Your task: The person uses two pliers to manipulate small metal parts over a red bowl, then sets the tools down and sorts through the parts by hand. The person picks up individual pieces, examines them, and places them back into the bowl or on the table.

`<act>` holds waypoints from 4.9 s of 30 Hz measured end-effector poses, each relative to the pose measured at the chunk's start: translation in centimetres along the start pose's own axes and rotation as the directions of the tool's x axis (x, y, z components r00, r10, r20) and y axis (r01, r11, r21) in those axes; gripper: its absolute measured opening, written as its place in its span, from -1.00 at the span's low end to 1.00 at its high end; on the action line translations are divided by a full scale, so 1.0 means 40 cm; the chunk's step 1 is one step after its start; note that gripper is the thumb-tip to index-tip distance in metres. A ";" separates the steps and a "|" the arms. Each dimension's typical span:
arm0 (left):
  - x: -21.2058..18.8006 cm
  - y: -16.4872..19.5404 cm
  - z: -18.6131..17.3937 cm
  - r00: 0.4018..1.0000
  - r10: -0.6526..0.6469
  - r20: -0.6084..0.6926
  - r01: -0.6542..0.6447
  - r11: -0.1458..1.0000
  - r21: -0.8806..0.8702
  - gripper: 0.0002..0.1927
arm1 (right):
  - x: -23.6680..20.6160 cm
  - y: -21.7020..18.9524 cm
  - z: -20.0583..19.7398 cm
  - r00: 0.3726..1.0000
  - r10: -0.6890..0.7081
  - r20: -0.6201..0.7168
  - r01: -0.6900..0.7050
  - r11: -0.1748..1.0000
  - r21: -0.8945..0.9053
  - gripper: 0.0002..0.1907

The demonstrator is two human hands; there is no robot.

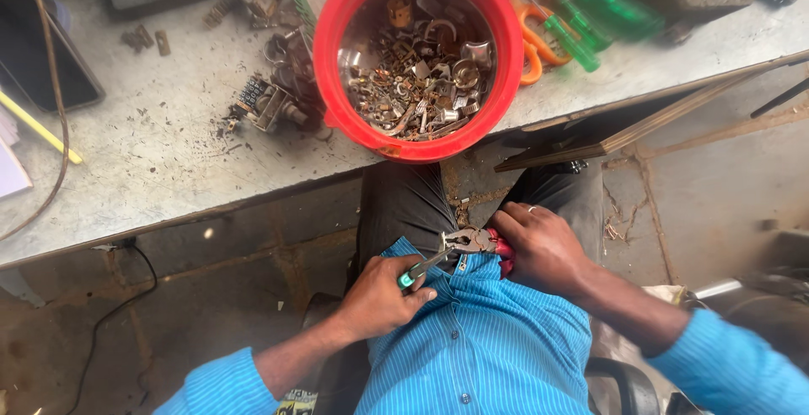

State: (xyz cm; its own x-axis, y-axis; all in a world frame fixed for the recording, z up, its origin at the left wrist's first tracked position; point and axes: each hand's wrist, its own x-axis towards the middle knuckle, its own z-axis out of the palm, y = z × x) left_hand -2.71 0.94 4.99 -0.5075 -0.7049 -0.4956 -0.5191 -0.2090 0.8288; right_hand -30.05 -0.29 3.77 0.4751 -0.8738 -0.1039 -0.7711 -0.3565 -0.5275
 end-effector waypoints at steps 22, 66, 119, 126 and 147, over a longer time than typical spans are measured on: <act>-0.004 -0.098 0.011 0.853 0.438 0.285 -0.078 0.647 -0.759 -0.60 | -0.046 -0.077 -0.040 0.984 -0.094 0.153 0.023 0.912 0.409 -0.59; -0.036 0.041 0.092 0.902 0.157 -0.402 -0.175 0.984 -0.010 -0.64 | -0.009 -0.131 0.045 0.841 0.459 -0.288 0.030 0.492 0.870 -0.69; -0.056 0.031 0.102 0.861 0.318 -0.397 -0.247 0.944 0.220 -0.46 | -0.020 -0.171 0.102 0.824 0.539 -0.173 0.186 0.031 0.982 -0.71; -0.058 0.034 0.099 0.854 0.346 -0.389 -0.263 0.932 0.250 -0.41 | -0.020 -0.166 0.087 0.824 0.541 -0.170 0.185 0.027 0.982 -0.70; -0.052 0.016 0.092 0.759 0.400 -0.514 -0.262 0.910 0.322 -0.44 | -0.025 -0.169 0.118 0.847 0.499 -0.182 0.177 0.057 0.982 -0.69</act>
State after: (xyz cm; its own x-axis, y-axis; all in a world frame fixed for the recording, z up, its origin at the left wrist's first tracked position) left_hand -4.54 4.76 5.59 -0.2393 -0.9668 0.0894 -0.5610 0.2129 0.8000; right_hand -23.33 4.54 3.45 -0.0592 -0.9785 -0.1978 0.4566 0.1496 -0.8770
